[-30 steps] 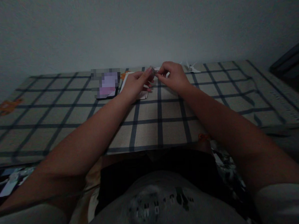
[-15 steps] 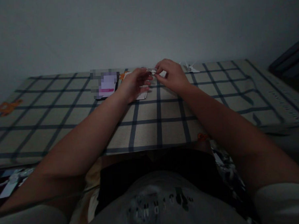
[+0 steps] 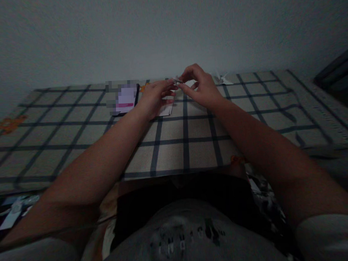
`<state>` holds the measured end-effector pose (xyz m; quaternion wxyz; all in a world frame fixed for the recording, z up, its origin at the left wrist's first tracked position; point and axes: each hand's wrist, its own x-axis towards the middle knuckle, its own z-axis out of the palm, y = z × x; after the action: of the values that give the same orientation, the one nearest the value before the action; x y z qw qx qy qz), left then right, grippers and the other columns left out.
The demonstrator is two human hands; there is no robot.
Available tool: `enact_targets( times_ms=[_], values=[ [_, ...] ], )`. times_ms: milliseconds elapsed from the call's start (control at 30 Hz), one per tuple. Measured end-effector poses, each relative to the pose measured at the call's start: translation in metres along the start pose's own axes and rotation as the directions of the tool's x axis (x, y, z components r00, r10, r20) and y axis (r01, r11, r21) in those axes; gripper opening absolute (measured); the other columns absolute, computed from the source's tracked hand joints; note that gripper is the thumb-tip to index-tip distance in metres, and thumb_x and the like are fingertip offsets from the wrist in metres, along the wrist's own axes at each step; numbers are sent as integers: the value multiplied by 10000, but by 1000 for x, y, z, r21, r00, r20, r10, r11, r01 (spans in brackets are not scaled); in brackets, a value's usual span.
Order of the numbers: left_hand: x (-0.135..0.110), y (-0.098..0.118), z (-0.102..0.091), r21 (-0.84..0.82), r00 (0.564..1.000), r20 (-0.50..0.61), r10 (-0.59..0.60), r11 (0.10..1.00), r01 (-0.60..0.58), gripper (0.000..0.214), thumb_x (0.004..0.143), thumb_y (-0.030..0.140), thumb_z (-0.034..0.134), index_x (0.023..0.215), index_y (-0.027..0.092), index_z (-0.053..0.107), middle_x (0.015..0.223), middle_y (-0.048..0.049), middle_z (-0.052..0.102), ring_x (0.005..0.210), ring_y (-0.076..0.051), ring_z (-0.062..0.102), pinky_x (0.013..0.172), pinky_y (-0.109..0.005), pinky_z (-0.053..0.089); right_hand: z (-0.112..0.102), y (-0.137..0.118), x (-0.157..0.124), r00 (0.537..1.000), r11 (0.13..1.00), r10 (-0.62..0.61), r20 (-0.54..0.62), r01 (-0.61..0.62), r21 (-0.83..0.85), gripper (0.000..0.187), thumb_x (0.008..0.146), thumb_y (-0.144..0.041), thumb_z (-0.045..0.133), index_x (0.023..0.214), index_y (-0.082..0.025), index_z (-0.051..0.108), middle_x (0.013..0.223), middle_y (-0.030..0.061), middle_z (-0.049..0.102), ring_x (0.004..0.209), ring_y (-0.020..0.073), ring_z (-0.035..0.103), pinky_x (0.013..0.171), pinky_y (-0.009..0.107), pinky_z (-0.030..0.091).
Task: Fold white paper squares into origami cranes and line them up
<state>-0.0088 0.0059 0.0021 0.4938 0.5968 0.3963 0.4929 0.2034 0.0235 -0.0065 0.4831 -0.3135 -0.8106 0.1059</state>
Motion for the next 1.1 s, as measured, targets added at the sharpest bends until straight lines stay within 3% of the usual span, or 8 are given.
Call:
enact_targets(
  times_ms=[167, 433, 633, 800, 1100],
  values=[
    [-7, 1, 4, 19, 1000, -6, 8, 1000, -8, 358, 835, 453, 781, 1075, 188, 788, 1192, -101, 812, 988, -191, 755, 703, -248, 624, -2, 3, 2, 1000, 999, -28, 10, 28, -36, 414, 1001, -611, 679, 1062, -203, 705, 1090, 96, 764, 1047, 243, 726, 925, 405, 614],
    [-9, 2, 8, 115, 998, -43, 39, 993, -33, 231, 830, 267, 692, 1027, 172, 763, 1056, -73, 805, 929, -173, 749, 747, -271, 654, -4, -4, 3, 999, 996, -38, 29, 40, -77, 275, 1026, -447, 680, 1016, -193, 787, 1045, 96, 793, 1016, 240, 729, 971, 420, 594],
    [-9, 1, 6, 70, 1000, -19, -4, 998, 5, 195, 855, 334, 738, 959, 170, 756, 1113, -105, 804, 892, -166, 743, 718, -258, 641, -3, -6, 3, 998, 991, -37, 50, 43, -127, 235, 1034, -384, 659, 1018, -199, 802, 1042, 90, 805, 999, 238, 722, 957, 409, 593],
    [-9, 2, 6, 27, 999, 12, -37, 999, 37, 327, 908, 491, 738, 954, 169, 767, 1154, -127, 796, 887, -175, 744, 679, -253, 627, -4, -6, 3, 996, 989, -52, 75, 61, -131, 192, 1030, -356, 667, 1029, -216, 800, 1065, 93, 795, 1039, 252, 712, 997, 427, 587],
    [-10, 2, 6, 76, 1000, 23, 15, 997, -17, 424, 887, 562, 829, 1000, 160, 756, 1158, -116, 779, 875, -149, 730, 687, -241, 636, -3, -4, 3, 995, 987, -64, 77, 75, -144, 156, 1019, -318, 666, 1007, -218, 786, 1041, 98, 782, 1028, 252, 704, 977, 430, 594]
  ],
)
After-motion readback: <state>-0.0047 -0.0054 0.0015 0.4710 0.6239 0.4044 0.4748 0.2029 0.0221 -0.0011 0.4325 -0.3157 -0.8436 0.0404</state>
